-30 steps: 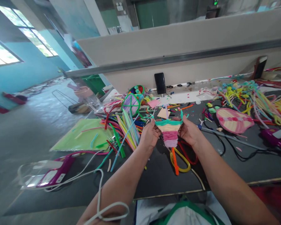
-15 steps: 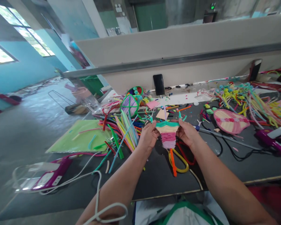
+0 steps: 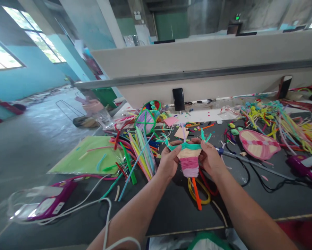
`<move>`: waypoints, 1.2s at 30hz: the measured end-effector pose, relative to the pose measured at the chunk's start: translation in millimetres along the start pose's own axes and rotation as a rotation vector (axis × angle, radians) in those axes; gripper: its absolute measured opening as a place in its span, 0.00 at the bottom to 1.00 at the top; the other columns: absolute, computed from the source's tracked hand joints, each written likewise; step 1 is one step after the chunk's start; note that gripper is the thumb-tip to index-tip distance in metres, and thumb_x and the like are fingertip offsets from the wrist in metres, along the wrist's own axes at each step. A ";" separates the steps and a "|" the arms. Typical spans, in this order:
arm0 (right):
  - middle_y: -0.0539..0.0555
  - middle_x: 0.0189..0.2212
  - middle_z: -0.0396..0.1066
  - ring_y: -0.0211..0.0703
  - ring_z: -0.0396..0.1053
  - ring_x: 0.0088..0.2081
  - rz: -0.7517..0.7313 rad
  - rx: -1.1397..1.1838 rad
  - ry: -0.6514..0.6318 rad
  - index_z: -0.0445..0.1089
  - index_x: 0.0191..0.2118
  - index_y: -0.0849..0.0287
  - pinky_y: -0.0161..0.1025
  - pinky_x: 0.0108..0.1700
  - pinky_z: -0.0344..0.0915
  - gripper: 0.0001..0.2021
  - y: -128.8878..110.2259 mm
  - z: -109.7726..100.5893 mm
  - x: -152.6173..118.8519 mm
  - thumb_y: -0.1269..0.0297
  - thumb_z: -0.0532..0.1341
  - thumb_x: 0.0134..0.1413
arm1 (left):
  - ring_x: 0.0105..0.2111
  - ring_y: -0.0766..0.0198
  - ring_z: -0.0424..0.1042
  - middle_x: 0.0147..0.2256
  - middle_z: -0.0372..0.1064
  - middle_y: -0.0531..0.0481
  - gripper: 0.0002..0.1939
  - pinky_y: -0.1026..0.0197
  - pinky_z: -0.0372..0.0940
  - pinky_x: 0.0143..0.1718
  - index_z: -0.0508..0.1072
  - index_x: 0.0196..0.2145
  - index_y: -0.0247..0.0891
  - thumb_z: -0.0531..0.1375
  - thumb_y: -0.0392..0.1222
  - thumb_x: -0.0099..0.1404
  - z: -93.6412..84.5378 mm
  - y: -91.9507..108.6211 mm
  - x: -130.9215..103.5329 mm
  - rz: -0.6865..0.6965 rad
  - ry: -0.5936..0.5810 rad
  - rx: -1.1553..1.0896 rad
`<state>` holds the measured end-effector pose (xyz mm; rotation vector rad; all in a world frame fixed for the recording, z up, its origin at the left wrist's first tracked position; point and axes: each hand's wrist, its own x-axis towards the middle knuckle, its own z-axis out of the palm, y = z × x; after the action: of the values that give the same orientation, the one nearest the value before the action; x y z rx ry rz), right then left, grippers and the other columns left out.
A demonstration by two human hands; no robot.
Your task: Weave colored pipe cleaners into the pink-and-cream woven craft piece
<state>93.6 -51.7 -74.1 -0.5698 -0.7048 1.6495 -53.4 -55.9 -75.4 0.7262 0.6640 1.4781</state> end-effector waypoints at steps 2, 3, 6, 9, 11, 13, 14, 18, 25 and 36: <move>0.54 0.36 0.77 0.48 0.74 0.40 -0.027 0.019 0.021 0.73 0.40 0.56 0.44 0.41 0.69 0.13 1.9 4.5 -4.1 0.61 0.67 0.46 | 0.36 0.56 0.75 0.32 0.75 0.47 0.13 0.54 0.67 0.40 0.73 0.36 0.37 0.67 0.36 0.52 2.5 0.7 -4.5 0.025 -0.004 0.011; 0.54 0.36 0.77 0.48 0.74 0.40 -0.037 0.025 0.033 0.73 0.40 0.55 0.44 0.42 0.69 0.13 3.0 6.2 -6.0 0.63 0.67 0.45 | 0.35 0.57 0.75 0.32 0.75 0.48 0.12 0.54 0.67 0.40 0.73 0.35 0.37 0.67 0.36 0.52 3.7 1.2 -6.7 0.035 -0.006 0.016; 0.53 0.35 0.77 0.47 0.74 0.37 -0.050 0.019 0.057 0.72 0.39 0.55 0.44 0.41 0.69 0.14 6.0 10.0 -11.6 0.66 0.68 0.43 | 0.32 0.60 0.74 0.31 0.75 0.49 0.11 0.57 0.67 0.38 0.73 0.34 0.38 0.67 0.35 0.52 6.9 2.8 -12.1 0.062 -0.009 0.037; 0.52 0.30 0.76 0.45 0.73 0.32 -0.049 -0.018 0.064 0.72 0.36 0.57 0.42 0.37 0.69 0.11 7.5 11.9 -16.0 0.67 0.68 0.43 | 0.30 0.64 0.73 0.30 0.74 0.51 0.11 0.59 0.66 0.37 0.74 0.33 0.38 0.68 0.35 0.50 8.7 2.9 -14.9 0.077 0.001 0.060; 0.50 0.27 0.75 0.42 0.72 0.29 -0.050 -0.041 0.079 0.72 0.33 0.58 0.40 0.34 0.68 0.09 7.9 12.2 -17.5 0.68 0.68 0.42 | 0.30 0.64 0.73 0.30 0.74 0.51 0.11 0.60 0.66 0.37 0.74 0.33 0.38 0.68 0.35 0.49 8.7 2.1 -15.3 0.072 0.014 0.072; 0.49 0.25 0.73 0.41 0.71 0.27 -0.046 -0.049 0.092 0.71 0.31 0.58 0.38 0.32 0.67 0.08 8.4 12.0 -17.8 0.68 0.68 0.42 | 0.30 0.64 0.73 0.31 0.74 0.51 0.12 0.60 0.66 0.37 0.74 0.33 0.39 0.68 0.35 0.49 8.1 0.6 -15.0 0.066 0.018 0.073; 0.49 0.24 0.73 0.40 0.70 0.26 -0.041 -0.048 0.095 0.71 0.31 0.58 0.38 0.31 0.66 0.08 8.6 11.7 -17.7 0.68 0.68 0.41 | 0.31 0.64 0.73 0.31 0.74 0.51 0.12 0.59 0.66 0.37 0.74 0.33 0.39 0.68 0.35 0.49 7.7 -0.2 -14.9 0.065 0.016 0.071; 0.48 0.22 0.71 0.40 0.69 0.25 -0.029 -0.026 0.116 0.70 0.28 0.58 0.37 0.31 0.66 0.07 9.5 10.7 -15.9 0.69 0.68 0.40 | 0.31 0.63 0.73 0.31 0.74 0.51 0.12 0.59 0.66 0.38 0.74 0.34 0.39 0.68 0.35 0.50 6.6 -3.0 -14.8 0.076 -0.004 0.067; 0.46 0.21 0.70 0.38 0.68 0.25 -0.052 -0.005 0.164 0.69 0.26 0.58 0.36 0.31 0.65 0.05 7.9 9.7 -12.6 0.71 0.66 0.39 | 0.36 0.55 0.74 0.32 0.74 0.44 0.11 0.56 0.66 0.39 0.75 0.34 0.35 0.61 0.45 0.58 7.4 -2.3 -15.0 0.045 -0.005 0.055; 0.51 0.25 0.74 0.48 0.73 0.33 0.044 0.100 0.179 0.71 0.30 0.58 0.44 0.39 0.68 0.06 8.3 6.3 -7.6 0.61 0.64 0.46 | 0.34 0.58 0.74 0.33 0.74 0.46 0.09 0.57 0.66 0.39 0.73 0.30 0.36 0.60 0.45 0.58 0.8 -5.8 -5.0 0.042 0.040 -0.002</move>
<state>84.9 -61.0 -75.7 -0.6560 -0.4798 1.6410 -49.0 -60.7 -79.6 0.7151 0.6812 1.5350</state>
